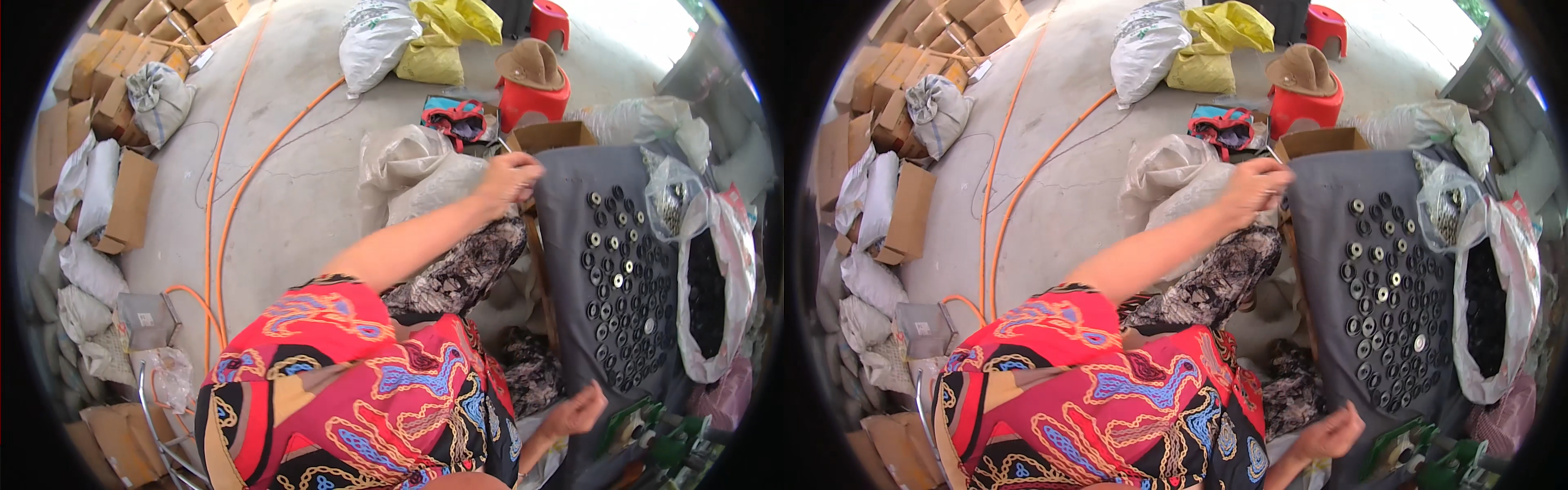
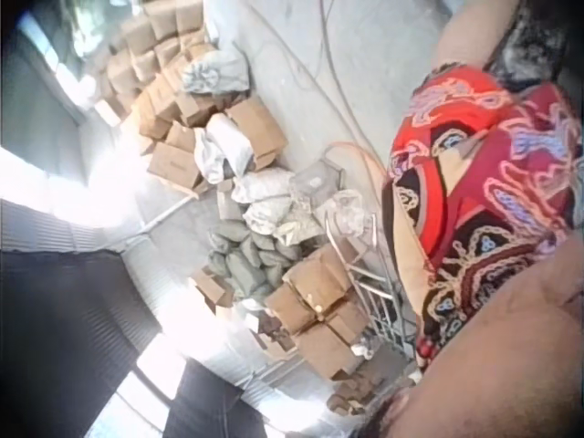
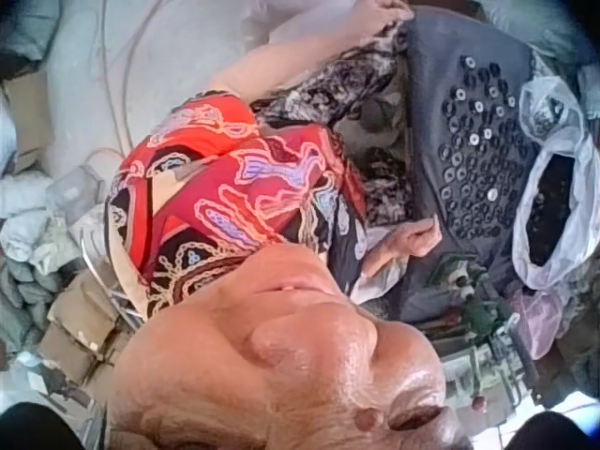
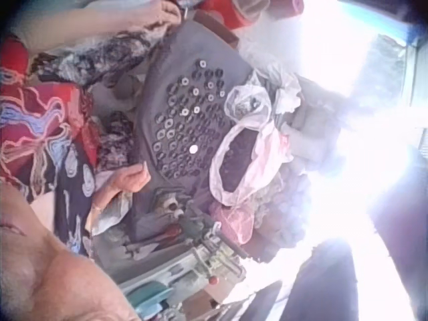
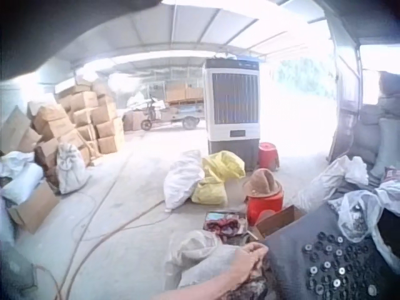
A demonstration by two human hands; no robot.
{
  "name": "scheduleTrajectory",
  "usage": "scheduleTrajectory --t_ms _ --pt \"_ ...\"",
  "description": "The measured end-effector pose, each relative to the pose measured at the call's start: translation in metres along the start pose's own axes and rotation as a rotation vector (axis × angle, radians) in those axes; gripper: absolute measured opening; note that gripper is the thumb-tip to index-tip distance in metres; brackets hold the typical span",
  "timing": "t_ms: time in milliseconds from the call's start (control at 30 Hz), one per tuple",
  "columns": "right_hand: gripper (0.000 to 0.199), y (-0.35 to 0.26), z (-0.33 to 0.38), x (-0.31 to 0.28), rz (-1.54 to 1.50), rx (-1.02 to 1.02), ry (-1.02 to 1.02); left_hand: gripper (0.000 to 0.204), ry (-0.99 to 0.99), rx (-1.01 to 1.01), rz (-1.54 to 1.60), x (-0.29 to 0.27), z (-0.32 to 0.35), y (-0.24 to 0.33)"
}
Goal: The person takes plastic caps from a bag, arranges them across the work surface, and inserts metal bearings into the center of each cap by hand.
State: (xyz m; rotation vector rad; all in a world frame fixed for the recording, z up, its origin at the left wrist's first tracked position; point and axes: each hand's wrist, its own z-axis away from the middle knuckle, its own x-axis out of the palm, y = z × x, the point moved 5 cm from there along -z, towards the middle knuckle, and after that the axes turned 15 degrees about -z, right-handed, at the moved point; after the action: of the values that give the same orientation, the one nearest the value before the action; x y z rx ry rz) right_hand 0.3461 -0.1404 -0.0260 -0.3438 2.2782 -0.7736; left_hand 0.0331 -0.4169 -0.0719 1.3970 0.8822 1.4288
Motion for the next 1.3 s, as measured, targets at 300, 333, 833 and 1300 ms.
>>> scheduleTrajectory --t_ms 300,333,833,1300 --pt "0.03 0.089 -0.013 -0.077 0.547 -0.198 0.372 0.022 0.543 -0.469 -0.625 -0.246 0.177 -0.136" --pt "0.033 0.108 -0.014 -0.075 0.518 -0.122 0.398 0.022 0.601 -0.355 -0.895 -0.263 0.197 -0.155" --pt "0.041 0.051 -0.027 -0.059 0.485 -0.133 0.271 0.024 0.537 -0.398 -1.502 -0.261 0.219 -0.147" --pt "0.045 0.103 -0.037 -0.057 0.211 -0.35 0.286 0.02 0.324 -0.466 -1.502 -0.259 0.2 -0.156"
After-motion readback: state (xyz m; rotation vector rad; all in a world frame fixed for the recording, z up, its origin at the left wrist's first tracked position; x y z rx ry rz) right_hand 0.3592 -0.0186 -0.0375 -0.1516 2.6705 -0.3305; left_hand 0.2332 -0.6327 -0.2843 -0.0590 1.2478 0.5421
